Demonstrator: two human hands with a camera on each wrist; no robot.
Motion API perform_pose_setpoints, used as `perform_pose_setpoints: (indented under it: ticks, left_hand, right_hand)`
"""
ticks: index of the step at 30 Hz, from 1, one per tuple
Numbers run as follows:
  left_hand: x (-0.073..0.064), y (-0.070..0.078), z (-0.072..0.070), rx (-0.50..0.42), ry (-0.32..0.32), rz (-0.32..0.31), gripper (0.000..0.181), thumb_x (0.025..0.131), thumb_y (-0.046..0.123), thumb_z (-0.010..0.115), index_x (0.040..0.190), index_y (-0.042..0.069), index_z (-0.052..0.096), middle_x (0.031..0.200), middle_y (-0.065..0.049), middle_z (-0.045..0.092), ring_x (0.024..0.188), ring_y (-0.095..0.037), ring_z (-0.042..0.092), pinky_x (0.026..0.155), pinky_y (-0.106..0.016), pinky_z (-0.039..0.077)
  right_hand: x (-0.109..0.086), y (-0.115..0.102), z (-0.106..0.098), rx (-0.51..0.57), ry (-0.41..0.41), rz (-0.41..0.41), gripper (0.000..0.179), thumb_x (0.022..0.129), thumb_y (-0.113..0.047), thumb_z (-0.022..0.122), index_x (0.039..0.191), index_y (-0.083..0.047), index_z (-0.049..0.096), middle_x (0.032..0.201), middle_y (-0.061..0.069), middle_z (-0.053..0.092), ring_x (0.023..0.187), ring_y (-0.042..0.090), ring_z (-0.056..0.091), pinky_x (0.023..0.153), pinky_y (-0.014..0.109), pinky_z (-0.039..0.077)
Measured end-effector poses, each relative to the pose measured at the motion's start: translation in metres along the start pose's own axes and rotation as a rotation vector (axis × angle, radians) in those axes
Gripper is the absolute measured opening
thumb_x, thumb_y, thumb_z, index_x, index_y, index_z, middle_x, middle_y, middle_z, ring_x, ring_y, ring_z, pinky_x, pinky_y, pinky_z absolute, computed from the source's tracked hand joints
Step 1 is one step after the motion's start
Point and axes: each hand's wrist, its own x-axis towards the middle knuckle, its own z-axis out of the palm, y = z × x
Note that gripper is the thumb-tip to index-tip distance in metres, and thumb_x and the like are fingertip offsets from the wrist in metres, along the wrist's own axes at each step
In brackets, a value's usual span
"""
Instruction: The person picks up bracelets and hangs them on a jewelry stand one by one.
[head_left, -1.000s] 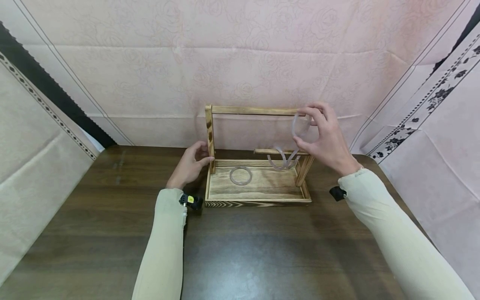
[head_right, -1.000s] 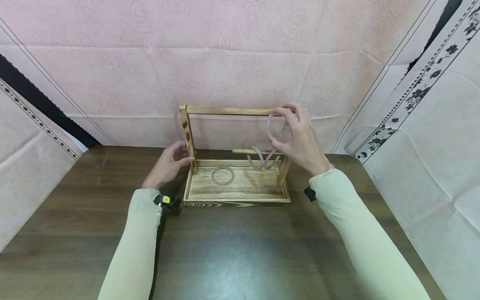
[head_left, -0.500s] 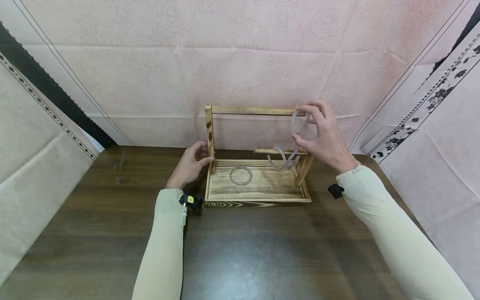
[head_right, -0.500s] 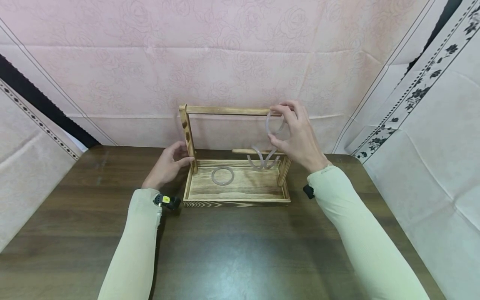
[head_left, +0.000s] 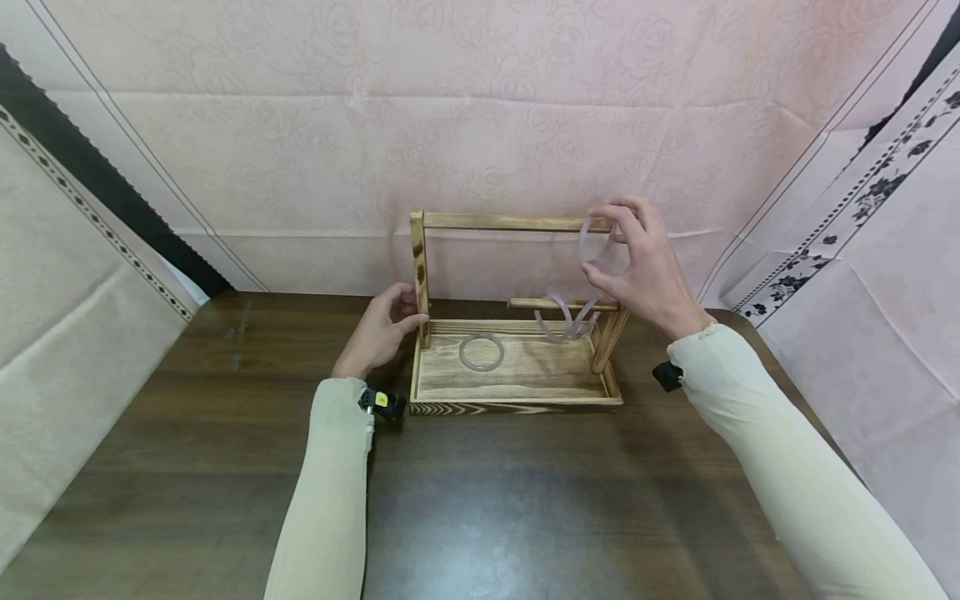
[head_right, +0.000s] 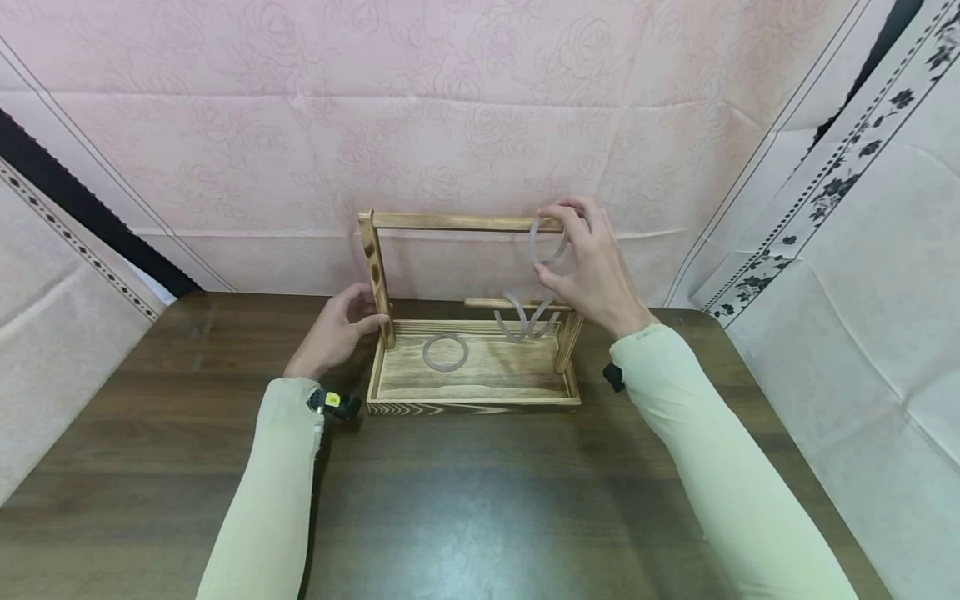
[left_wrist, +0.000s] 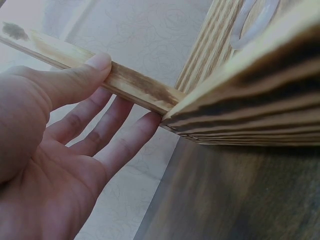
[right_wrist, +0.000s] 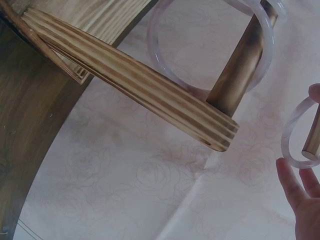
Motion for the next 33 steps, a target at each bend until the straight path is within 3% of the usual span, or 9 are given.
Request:
perform_pose_setpoints:
  ticks: [6,14,33]
  left_hand:
    - [0.000,0.000,0.000,0.000,-0.007,-0.002,0.032,0.100,0.012,0.066,0.129,0.005,0.057,0.125,-0.016,0.062,0.115,-0.031,0.059,0.104,-0.047,0.046]
    - [0.000,0.000,0.000,0.001,-0.001,-0.003,0.031,0.099,0.011,0.067,0.128,0.005,0.057,0.124,-0.015,0.062,0.115,-0.030,0.059,0.103,-0.045,0.047]
    - [0.001,-0.002,0.000,-0.004,-0.001,-0.008,0.030,0.099,0.012,0.067,0.127,0.006,0.057,0.123,-0.014,0.062,0.114,-0.030,0.059,0.103,-0.045,0.047]
  right_hand:
    - [0.002,0.000,0.002,0.005,-0.005,0.004,0.067,0.075,0.005,0.084,0.134,-0.005,0.057,0.142,0.018,0.046,0.114,0.029,0.051,0.096,0.046,0.056]
    - [0.005,-0.002,0.003,0.013,-0.020,0.011,0.066,0.076,0.004,0.084,0.135,-0.007,0.057,0.143,0.017,0.046,0.127,0.027,0.045,0.097,0.047,0.056]
    - [0.011,-0.007,0.011,0.058,-0.037,-0.022,0.067,0.074,0.008,0.083,0.134,-0.005,0.056,0.140,0.020,0.045,0.128,0.028,0.049,0.101,0.044,0.056]
